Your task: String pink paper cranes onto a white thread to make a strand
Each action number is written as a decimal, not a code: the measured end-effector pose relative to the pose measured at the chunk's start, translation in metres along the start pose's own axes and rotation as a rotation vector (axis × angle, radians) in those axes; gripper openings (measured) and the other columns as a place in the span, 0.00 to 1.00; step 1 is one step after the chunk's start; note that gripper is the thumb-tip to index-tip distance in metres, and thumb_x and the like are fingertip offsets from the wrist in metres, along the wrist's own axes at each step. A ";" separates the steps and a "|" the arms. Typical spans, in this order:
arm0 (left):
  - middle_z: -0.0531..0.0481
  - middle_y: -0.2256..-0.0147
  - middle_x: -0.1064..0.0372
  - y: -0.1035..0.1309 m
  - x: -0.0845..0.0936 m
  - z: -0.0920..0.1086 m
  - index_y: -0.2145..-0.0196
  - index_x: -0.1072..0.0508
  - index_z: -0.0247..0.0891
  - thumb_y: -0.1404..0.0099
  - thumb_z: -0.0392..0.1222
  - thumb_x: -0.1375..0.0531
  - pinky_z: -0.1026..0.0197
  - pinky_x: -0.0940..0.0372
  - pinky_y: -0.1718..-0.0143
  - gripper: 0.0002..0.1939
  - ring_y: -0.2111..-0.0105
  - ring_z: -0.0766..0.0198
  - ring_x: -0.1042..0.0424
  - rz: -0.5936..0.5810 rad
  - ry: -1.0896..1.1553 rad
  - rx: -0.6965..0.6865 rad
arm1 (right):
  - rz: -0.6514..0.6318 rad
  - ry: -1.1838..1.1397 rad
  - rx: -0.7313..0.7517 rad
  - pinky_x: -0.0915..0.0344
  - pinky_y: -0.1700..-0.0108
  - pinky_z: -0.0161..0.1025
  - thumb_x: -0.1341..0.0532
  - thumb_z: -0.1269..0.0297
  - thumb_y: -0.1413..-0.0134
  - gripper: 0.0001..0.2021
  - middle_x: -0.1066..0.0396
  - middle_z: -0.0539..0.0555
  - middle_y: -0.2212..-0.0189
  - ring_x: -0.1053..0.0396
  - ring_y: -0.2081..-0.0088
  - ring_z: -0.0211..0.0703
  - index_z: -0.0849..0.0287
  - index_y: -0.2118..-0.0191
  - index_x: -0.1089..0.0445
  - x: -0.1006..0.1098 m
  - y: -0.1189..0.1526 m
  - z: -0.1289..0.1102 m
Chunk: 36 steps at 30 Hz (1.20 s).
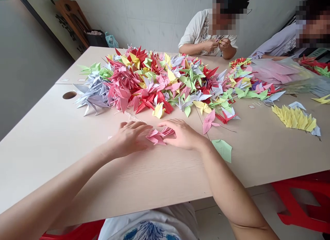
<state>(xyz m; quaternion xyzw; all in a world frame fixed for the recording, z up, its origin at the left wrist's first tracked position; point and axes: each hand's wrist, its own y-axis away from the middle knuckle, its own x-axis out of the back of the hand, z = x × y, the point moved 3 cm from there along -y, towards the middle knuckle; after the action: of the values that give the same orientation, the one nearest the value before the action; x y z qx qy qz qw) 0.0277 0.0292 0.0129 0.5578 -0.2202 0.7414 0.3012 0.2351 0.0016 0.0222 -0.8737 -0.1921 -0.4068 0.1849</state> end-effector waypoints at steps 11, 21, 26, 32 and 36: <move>0.45 0.62 0.25 -0.008 0.008 0.012 0.63 0.25 0.43 0.42 0.63 0.42 0.44 0.47 0.52 0.22 0.57 0.48 0.31 0.057 -0.140 0.042 | -0.034 0.155 -0.099 0.40 0.58 0.38 0.46 0.78 0.50 0.11 0.27 0.48 0.69 0.31 0.65 0.41 0.56 0.66 0.31 0.000 -0.001 0.013; 0.45 0.54 0.26 0.014 0.016 0.008 0.57 0.27 0.45 0.43 0.60 0.38 0.43 0.52 0.49 0.21 0.53 0.46 0.32 0.063 -0.270 0.138 | -0.111 0.179 -0.217 0.38 0.64 0.38 0.44 0.72 0.47 0.07 0.27 0.48 0.75 0.29 0.70 0.42 0.54 0.66 0.30 0.007 0.009 0.019; 0.44 0.47 0.30 0.039 0.020 -0.015 0.46 0.32 0.48 0.46 0.56 0.35 0.43 0.50 0.48 0.31 0.49 0.42 0.34 0.034 -0.191 0.177 | -0.057 0.226 -0.121 0.42 0.48 0.47 0.35 0.59 0.50 0.19 0.29 0.54 0.52 0.32 0.50 0.50 0.53 0.50 0.33 0.004 0.007 0.008; 0.45 0.50 0.29 0.048 0.011 -0.032 0.49 0.29 0.50 0.42 0.62 0.41 0.48 0.45 0.51 0.26 0.51 0.46 0.32 0.042 -0.068 0.206 | 0.064 0.374 0.036 0.46 0.49 0.47 0.41 0.64 0.41 0.06 0.29 0.57 0.60 0.35 0.53 0.50 0.59 0.60 0.30 -0.020 -0.003 -0.029; 0.48 0.53 0.28 0.043 0.008 -0.031 0.53 0.27 0.49 0.40 0.58 0.42 0.51 0.43 0.52 0.20 0.54 0.51 0.31 0.000 -0.002 0.190 | 0.027 0.476 -0.037 0.47 0.54 0.46 0.44 0.72 0.41 0.06 0.29 0.58 0.64 0.36 0.57 0.50 0.60 0.65 0.30 -0.040 -0.008 -0.026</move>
<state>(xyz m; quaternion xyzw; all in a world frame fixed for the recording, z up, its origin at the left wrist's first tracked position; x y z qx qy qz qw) -0.0247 0.0206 0.0121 0.5846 -0.1490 0.7584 0.2467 0.1912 -0.0114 0.0078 -0.7590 -0.1238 -0.6021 0.2146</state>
